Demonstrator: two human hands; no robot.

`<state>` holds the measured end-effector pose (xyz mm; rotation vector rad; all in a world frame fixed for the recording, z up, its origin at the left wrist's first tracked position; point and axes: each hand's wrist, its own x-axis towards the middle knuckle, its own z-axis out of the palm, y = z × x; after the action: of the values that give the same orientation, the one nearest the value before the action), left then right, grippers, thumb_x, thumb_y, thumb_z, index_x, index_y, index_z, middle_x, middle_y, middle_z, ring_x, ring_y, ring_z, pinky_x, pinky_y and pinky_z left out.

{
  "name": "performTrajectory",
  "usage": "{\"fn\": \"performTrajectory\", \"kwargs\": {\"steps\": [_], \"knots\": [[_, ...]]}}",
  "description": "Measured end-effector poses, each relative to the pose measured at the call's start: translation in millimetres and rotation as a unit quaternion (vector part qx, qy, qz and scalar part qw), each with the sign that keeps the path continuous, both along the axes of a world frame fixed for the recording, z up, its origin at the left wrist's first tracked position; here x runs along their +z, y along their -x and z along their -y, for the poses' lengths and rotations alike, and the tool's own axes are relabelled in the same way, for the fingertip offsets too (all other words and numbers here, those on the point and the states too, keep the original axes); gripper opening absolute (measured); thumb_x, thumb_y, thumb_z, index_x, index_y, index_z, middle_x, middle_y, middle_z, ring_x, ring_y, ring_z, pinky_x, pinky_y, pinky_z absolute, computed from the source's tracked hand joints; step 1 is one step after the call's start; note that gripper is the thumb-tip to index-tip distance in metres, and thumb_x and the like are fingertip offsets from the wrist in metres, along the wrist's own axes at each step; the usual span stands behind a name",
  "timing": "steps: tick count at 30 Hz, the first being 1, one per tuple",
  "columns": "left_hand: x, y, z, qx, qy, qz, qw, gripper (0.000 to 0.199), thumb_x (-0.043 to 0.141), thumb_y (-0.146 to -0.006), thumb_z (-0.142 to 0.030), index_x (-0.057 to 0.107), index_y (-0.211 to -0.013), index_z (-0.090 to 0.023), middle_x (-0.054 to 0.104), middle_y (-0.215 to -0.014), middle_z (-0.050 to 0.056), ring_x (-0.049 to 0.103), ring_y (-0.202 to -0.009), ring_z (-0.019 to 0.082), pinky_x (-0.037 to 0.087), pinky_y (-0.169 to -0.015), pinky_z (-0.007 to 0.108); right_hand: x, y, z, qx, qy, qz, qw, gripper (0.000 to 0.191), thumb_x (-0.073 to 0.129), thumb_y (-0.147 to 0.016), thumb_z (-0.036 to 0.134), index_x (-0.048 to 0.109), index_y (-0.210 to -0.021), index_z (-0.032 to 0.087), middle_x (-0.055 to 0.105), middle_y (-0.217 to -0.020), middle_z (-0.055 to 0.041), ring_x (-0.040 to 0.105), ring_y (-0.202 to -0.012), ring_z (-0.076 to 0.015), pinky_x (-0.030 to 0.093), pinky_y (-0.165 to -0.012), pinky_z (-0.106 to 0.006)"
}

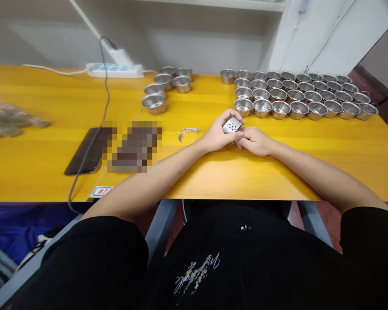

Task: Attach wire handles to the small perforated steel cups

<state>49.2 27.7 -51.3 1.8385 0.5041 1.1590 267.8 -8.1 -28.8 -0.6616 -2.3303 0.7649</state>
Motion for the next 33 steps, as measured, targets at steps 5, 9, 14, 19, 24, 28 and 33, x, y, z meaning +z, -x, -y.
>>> {"fn": "performTrajectory", "kwargs": {"steps": [5, 9, 14, 19, 24, 28, 33], "knots": [[3.5, 2.2, 4.2, -0.003, -0.014, -0.021, 1.0, 0.071, 0.103, -0.085, -0.075, 0.07, -0.121, -0.023, 0.072, -0.109, 0.005, 0.066, -0.088, 0.017, 0.056, -0.078, 0.028, -4.3, -4.0, -2.7, -0.001, 0.044, -0.01, 0.999, 0.055, 0.059, -0.118, 0.058, 0.069, -0.078, 0.021, 0.07, -0.072, -0.0024, 0.062, -0.068, -0.017, 0.046, -0.071, -0.03], [1.9, -1.4, 5.5, -0.029, 0.05, 0.011, 0.998, 0.073, 0.102, -0.088, -0.075, 0.064, -0.125, -0.025, 0.074, -0.105, 0.003, 0.07, -0.074, 0.016, 0.059, -0.067, 0.029, -7.2, -7.8, -4.0, 0.0, 0.141, -0.086, 0.986, 0.063, 0.07, -0.112, 0.078, 0.072, -0.085, 0.02, 0.069, -0.073, -0.0008, 0.059, -0.062, -0.0144, 0.046, -0.062, -0.027], [0.4, -7.4, 4.9, -0.014, 0.076, 0.039, 0.996, 0.075, 0.099, -0.09, -0.08, 0.061, -0.125, -0.026, 0.073, -0.083, -0.002, 0.074, -0.063, 0.017, 0.06, -0.06, 0.029, -6.9, -6.9, -6.5, -0.003, 0.209, -0.141, 0.968, 0.075, 0.071, -0.105, 0.091, 0.073, -0.085, 0.019, 0.072, -0.078, -0.0025, 0.062, -0.062, -0.0136, 0.05, -0.059, -0.026], [4.6, -6.3, 7.7, -0.038, 0.098, 0.017, 0.994, 0.075, 0.091, -0.096, -0.085, 0.061, -0.13, -0.024, 0.074, -0.077, -0.002, 0.078, -0.066, 0.02, 0.062, -0.061, 0.029, -3.4, -6.2, -7.6, -0.036, 0.243, -0.123, 0.962, 0.082, 0.066, -0.105, 0.095, 0.075, -0.079, 0.018, 0.076, -0.075, -0.0068, 0.062, -0.06, -0.0142, 0.052, -0.059, -0.027], [5.1, -1.4, 9.4, -0.05, 0.092, -0.01, 0.994, 0.076, 0.098, -0.093, -0.079, 0.065, -0.134, -0.024, 0.076, -0.099, 0.002, 0.078, -0.076, 0.016, 0.065, -0.065, 0.024, -0.8, -7.3, -6.9, -0.051, 0.211, -0.09, 0.972, 0.082, 0.064, -0.111, 0.087, 0.069, -0.065, 0.019, 0.071, -0.066, -0.0063, 0.061, -0.06, -0.0146, 0.048, -0.061, -0.028], [4.8, -0.1, 10.1, -0.051, 0.065, -0.012, 0.997, 0.077, 0.101, -0.09, -0.077, 0.067, -0.137, -0.025, 0.073, -0.107, 0.003, 0.075, -0.079, 0.015, 0.065, -0.066, 0.024, -0.1, -6.5, -6.8, -0.041, 0.18, -0.082, 0.979, 0.084, 0.06, -0.115, 0.081, 0.06, -0.056, 0.021, 0.065, -0.06, -0.0051, 0.064, -0.066, -0.017, 0.051, -0.069, -0.031], [4.5, -0.7, 10.5, -0.056, 0.06, -0.018, 0.996, 0.074, 0.101, -0.09, -0.077, 0.069, -0.133, -0.025, 0.07, -0.107, 0.004, 0.071, -0.08, 0.015, 0.063, -0.065, 0.024, 2.2, -6.3, -5.2, -0.049, 0.17, -0.073, 0.982, 0.072, 0.06, -0.118, 0.059, 0.057, -0.056, 0.022, 0.061, -0.058, -0.0026, 0.053, -0.059, -0.0139, 0.043, -0.064, -0.031]]}}
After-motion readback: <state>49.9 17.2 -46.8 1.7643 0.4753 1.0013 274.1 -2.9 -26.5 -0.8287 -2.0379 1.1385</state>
